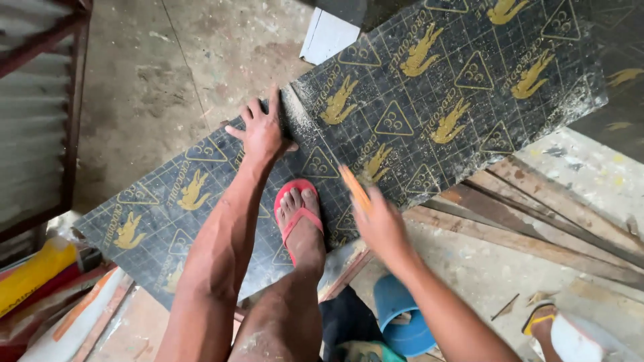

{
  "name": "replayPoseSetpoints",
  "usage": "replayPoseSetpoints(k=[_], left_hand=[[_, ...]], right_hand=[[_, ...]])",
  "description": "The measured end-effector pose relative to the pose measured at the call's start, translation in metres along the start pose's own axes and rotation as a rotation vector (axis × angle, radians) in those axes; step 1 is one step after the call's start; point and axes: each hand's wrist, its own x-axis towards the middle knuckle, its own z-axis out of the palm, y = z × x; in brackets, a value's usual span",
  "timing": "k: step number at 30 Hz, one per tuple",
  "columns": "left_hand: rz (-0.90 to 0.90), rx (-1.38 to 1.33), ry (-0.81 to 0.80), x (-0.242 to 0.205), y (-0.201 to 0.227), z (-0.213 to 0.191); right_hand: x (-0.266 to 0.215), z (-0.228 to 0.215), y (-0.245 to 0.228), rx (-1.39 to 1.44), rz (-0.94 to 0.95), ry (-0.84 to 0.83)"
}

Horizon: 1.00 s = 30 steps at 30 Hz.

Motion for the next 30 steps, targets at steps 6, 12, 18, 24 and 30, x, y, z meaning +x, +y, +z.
replayPoseSetpoints(k=[6,12,18,24,30], left_hand=[[-0.006,0.013,-0.045,-0.009,0.004,-0.014],[0.019,0.01,-0.001,-0.03,0.015,-0.034],[-0.019,0.028,-0.04,-0.014,0.012,-0.02],[0.021,-0.014,0.008,-0.013,0.007,-0.018],[0.035,0.098,0.109,-0.028,0.011,-0.016]], right_hand=[[0.152,0.057,-0.079,-0.052,-0.142,0.084],[-0.035,-0.022,-0.014,0.017,0.243,-0.055],[-0.044,0.016,0.081,-0.177,0.105,0.121],[0.15,0.06,-0.061,0.057,-0.151,0.155],[0.033,0.041,0.028,-0.022,-0.046,0.179]])
